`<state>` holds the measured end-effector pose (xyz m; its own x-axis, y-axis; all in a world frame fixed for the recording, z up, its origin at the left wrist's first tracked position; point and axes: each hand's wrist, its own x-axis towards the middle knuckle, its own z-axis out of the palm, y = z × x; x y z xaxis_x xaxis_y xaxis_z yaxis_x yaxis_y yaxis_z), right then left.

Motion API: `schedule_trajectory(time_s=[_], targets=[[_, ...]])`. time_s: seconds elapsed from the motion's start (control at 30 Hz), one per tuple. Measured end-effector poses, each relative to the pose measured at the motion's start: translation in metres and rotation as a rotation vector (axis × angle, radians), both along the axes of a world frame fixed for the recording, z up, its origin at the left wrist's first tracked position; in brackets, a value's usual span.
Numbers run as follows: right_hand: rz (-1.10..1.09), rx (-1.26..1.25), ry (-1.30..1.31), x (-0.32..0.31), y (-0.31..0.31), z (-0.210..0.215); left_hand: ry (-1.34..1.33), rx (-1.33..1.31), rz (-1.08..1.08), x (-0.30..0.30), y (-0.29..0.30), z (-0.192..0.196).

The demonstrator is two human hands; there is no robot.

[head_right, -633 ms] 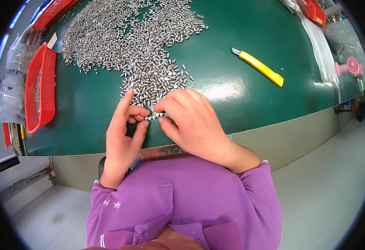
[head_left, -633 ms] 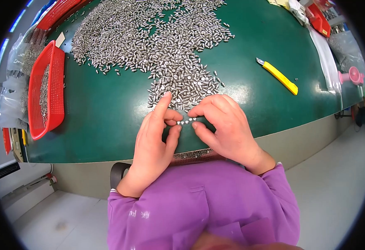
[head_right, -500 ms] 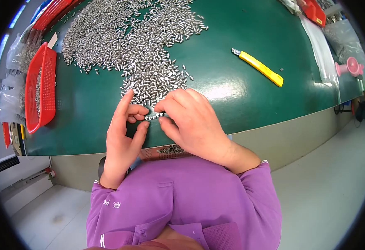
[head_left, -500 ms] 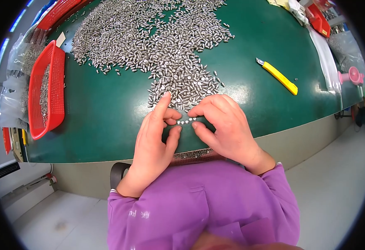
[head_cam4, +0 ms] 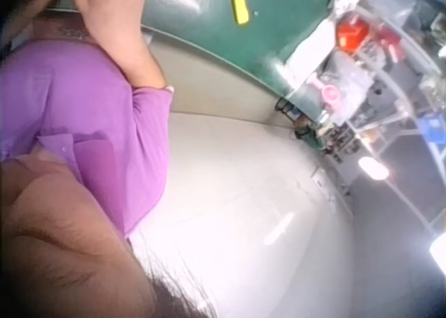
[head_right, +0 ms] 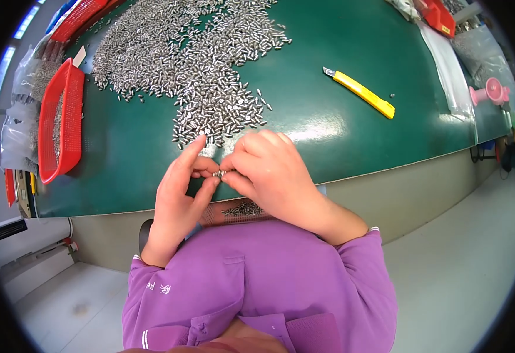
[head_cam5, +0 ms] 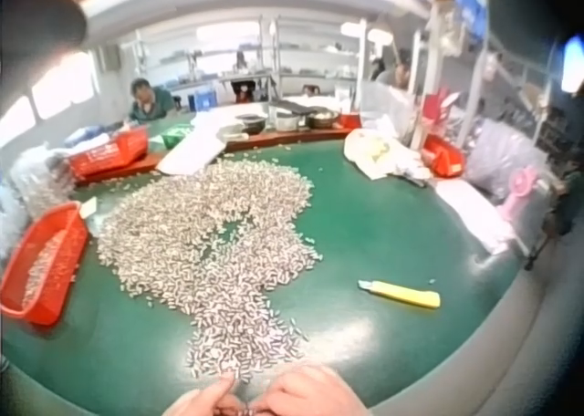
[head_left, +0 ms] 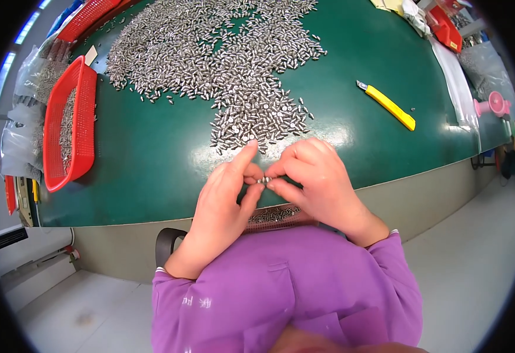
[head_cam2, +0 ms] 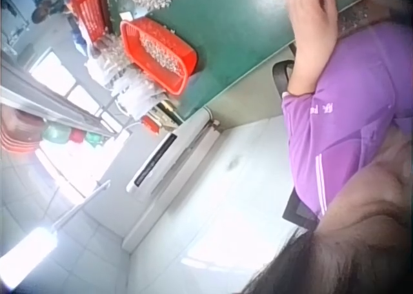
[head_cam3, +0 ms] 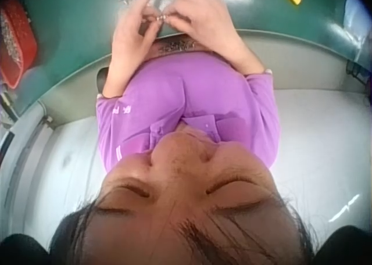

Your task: Manually sorting and inspecting small electronic components on a green workbench.

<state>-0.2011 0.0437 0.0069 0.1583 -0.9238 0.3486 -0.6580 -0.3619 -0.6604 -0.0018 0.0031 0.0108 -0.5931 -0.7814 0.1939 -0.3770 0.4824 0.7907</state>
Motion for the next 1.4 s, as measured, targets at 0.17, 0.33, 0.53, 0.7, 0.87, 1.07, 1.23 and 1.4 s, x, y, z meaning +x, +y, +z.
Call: schedule_trajectory(time_s=[0.17, 0.33, 0.53, 0.7, 0.87, 1.07, 1.23, 1.4], targets=[[0.150, 0.104, 0.006, -0.008, 0.022, 0.007, -0.071, 0.234, -0.246, 0.015, 0.010, 0.019], [0.143, 0.084, -0.044, -0.010, 0.015, 0.010, 0.022, 0.052, -0.017, 0.014, 0.007, 0.014], [-0.180, -0.106, 0.083, 0.007, -0.017, -0.002, -0.015, -0.195, 0.174, -0.013, -0.010, -0.009], [-0.164, -0.098, 0.074, 0.010, -0.020, 0.001, 0.017, -0.165, 0.138, -0.015, -0.013, -0.012], [-0.150, -0.102, 0.052, 0.007, -0.017, -0.002, 0.024, -0.101, 0.131, -0.013, -0.011, -0.010], [-0.115, -0.076, 0.050, 0.007, -0.015, -0.003, 0.055, -0.130, 0.114, -0.011, -0.012, -0.011], [-0.135, -0.093, 0.064, 0.007, -0.015, -0.005, 0.044, -0.111, 0.080, -0.009, -0.012, -0.010], [-0.115, -0.065, 0.064, 0.005, -0.013, -0.002, 0.059, -0.116, 0.090, -0.011, -0.012, -0.010]])
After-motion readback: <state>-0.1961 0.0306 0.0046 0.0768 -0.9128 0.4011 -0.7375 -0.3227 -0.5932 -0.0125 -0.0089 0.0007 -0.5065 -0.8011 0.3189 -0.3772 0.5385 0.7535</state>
